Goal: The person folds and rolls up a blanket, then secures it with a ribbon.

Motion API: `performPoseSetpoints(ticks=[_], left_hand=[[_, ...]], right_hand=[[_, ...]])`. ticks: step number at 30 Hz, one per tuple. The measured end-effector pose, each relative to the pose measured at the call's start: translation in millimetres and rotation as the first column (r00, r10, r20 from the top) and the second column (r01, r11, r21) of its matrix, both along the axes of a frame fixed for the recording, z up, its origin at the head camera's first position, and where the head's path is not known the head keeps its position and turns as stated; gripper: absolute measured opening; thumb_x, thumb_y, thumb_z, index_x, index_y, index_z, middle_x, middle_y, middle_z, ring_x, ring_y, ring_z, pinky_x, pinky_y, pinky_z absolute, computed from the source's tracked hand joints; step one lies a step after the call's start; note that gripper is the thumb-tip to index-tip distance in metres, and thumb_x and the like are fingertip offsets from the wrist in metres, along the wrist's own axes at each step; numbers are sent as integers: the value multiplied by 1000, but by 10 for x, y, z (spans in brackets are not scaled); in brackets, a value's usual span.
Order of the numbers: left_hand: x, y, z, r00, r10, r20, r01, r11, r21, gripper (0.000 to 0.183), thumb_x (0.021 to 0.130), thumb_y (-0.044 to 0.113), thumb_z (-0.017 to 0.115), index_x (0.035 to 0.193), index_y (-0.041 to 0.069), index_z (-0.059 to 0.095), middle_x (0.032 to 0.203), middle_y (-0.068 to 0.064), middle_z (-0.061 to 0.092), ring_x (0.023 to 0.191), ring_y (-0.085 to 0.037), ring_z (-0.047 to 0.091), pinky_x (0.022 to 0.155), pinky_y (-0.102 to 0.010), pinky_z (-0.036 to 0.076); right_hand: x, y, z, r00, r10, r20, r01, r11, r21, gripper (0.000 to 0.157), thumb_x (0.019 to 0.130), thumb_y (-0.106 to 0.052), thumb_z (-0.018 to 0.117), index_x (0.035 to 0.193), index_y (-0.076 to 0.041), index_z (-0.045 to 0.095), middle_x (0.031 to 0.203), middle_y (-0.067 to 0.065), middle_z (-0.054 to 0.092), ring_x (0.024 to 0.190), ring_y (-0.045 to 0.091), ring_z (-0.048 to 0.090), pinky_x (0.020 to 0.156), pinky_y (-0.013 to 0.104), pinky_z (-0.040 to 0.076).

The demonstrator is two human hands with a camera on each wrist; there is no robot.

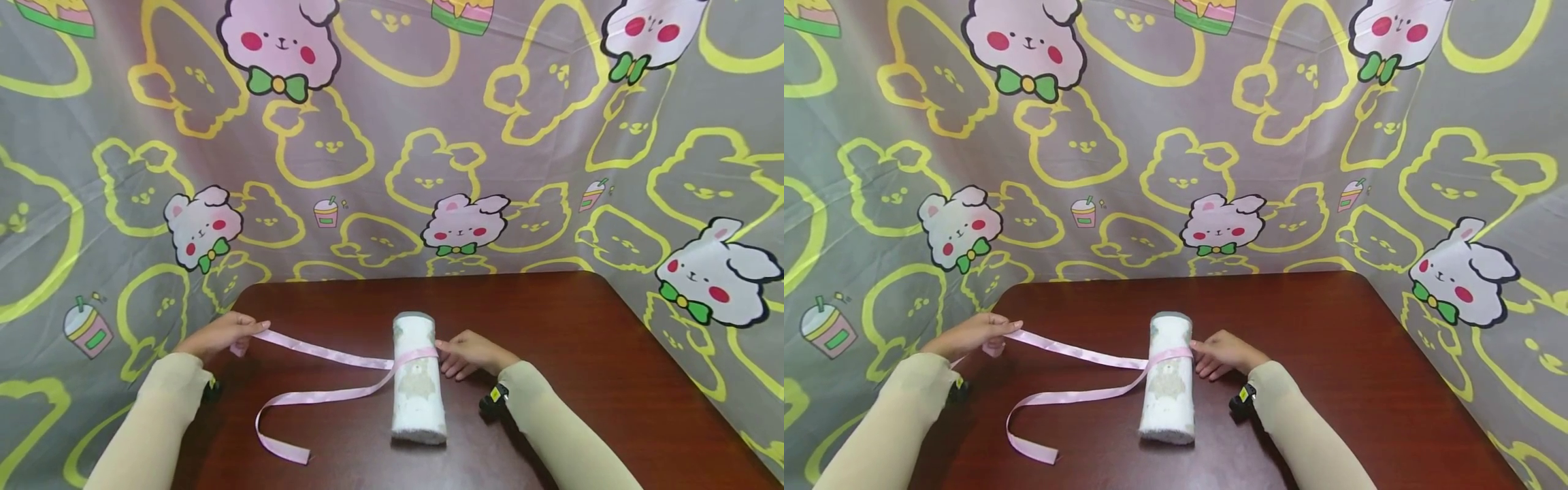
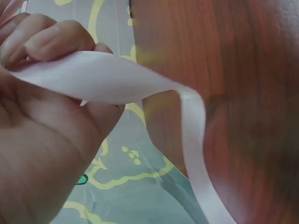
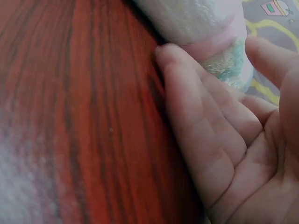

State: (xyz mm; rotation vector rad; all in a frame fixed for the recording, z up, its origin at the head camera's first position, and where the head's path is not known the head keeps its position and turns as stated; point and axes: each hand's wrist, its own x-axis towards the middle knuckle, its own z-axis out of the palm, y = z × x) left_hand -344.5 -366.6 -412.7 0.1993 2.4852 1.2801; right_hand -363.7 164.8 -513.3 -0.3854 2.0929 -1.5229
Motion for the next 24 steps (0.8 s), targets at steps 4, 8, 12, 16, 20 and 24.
performPoseSetpoints(ticks=[4,8,12,16,20,24], left_hand=[[7,25,80,999,-20,49,15,996,90,54,97,39,59,66,0,37,56,-4,34,51,-19,35,52,-35,39],[-8,47,158,997,-14,77,3,990,138,53,97,40,59,66,4,36,55,-4,33,51,-21,35,54,-39,41],[-23,84,235,1000,-10,21,7,993,114,51,98,40,57,66,4,39,54,-4,37,50,-20,41,56,-44,48],[-68,172,324,997,-43,-60,52,984,171,47,101,31,54,68,0,43,57,-5,42,53,-18,44,54,-39,49],[-117,347,430,989,-86,-120,115,959,260,37,102,23,53,73,0,51,66,-6,50,63,-20,48,60,-34,44],[-145,534,560,975,-138,-175,186,936,298,27,102,20,52,82,3,58,75,-8,54,71,-21,52,66,-33,45]], right_hand=[[6,-1,-2,998,40,56,-39,999,-22,53,96,-47,57,94,5,67,84,20,70,73,27,70,63,41,57],[9,3,9,995,64,78,-62,998,-30,52,97,-46,55,95,5,66,85,21,70,73,27,70,63,40,57],[15,7,7,993,74,87,-70,997,-39,50,98,-44,55,96,4,66,86,21,70,75,27,70,63,39,56],[11,14,-6,993,92,79,-90,995,-38,47,98,-43,55,100,3,67,88,20,71,76,27,70,63,38,56],[21,19,-8,993,95,75,-93,995,-22,47,98,-44,55,101,1,66,88,18,71,75,26,70,59,34,55],[45,15,9,994,90,63,-89,996,-16,49,99,-44,53,100,3,66,88,18,71,74,25,70,56,32,53]])
